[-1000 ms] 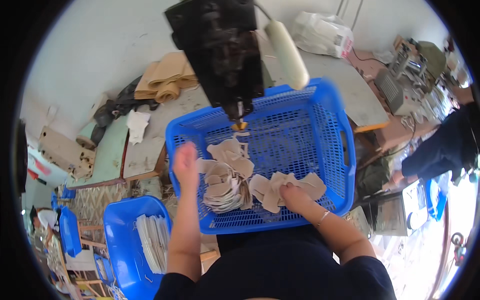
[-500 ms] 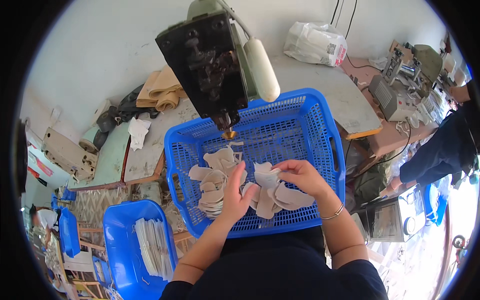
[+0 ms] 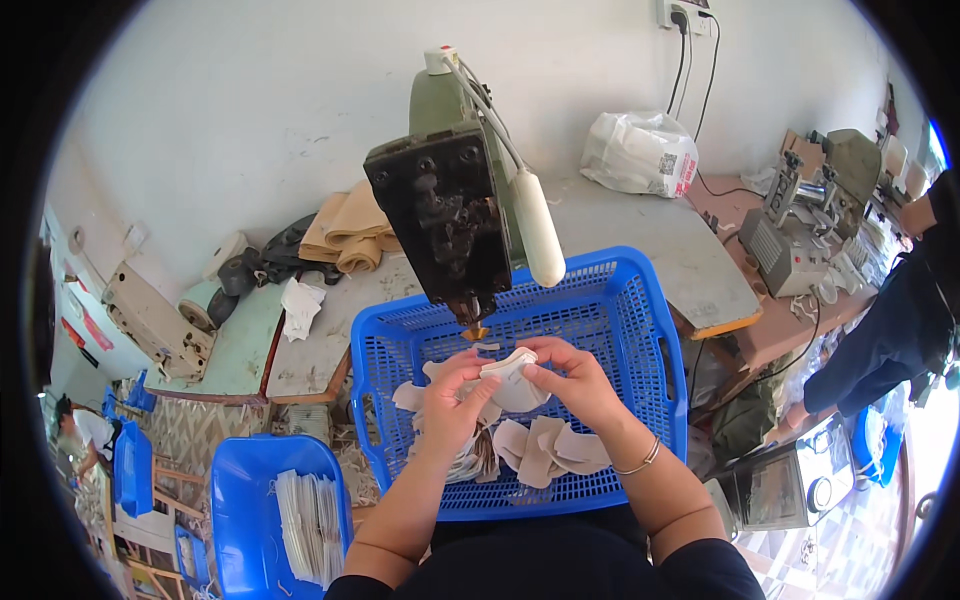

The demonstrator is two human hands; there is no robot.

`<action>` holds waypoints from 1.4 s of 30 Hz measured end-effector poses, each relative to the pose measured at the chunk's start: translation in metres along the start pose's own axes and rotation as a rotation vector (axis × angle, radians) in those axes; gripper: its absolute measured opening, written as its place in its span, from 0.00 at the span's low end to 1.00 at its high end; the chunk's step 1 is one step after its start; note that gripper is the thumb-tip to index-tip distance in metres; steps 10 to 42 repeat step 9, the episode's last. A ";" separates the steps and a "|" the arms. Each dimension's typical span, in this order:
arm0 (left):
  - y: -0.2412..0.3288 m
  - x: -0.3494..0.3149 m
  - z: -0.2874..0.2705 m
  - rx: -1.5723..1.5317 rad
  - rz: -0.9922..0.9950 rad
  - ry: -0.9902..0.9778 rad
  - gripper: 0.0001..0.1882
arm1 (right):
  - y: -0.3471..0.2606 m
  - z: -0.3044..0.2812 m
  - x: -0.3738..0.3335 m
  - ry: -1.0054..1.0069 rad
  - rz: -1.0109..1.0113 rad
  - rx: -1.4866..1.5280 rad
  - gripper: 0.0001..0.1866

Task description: The person sews small white fabric pieces using a sewing machine, then collects them into a blue basket. They move to a second station and use a manual press to punch holes in the fabric pieces one by one, placing the finished pieces into the basket.

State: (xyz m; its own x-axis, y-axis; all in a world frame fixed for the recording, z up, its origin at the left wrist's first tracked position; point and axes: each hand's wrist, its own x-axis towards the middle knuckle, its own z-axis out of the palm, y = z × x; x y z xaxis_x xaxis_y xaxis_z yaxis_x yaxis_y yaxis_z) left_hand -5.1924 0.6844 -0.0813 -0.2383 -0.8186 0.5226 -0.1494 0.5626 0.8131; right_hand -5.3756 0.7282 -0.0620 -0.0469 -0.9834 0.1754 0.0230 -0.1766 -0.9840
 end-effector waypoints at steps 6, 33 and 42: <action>0.015 0.018 -0.006 -0.329 -0.327 -0.059 0.09 | -0.012 0.004 -0.003 0.008 -0.202 -0.341 0.11; 0.020 0.023 -0.008 -0.342 -0.420 -0.133 0.08 | -0.004 0.005 0.000 0.036 0.128 -0.128 0.11; 0.020 0.023 -0.008 -0.342 -0.420 -0.133 0.08 | -0.004 0.005 0.000 0.036 0.128 -0.128 0.11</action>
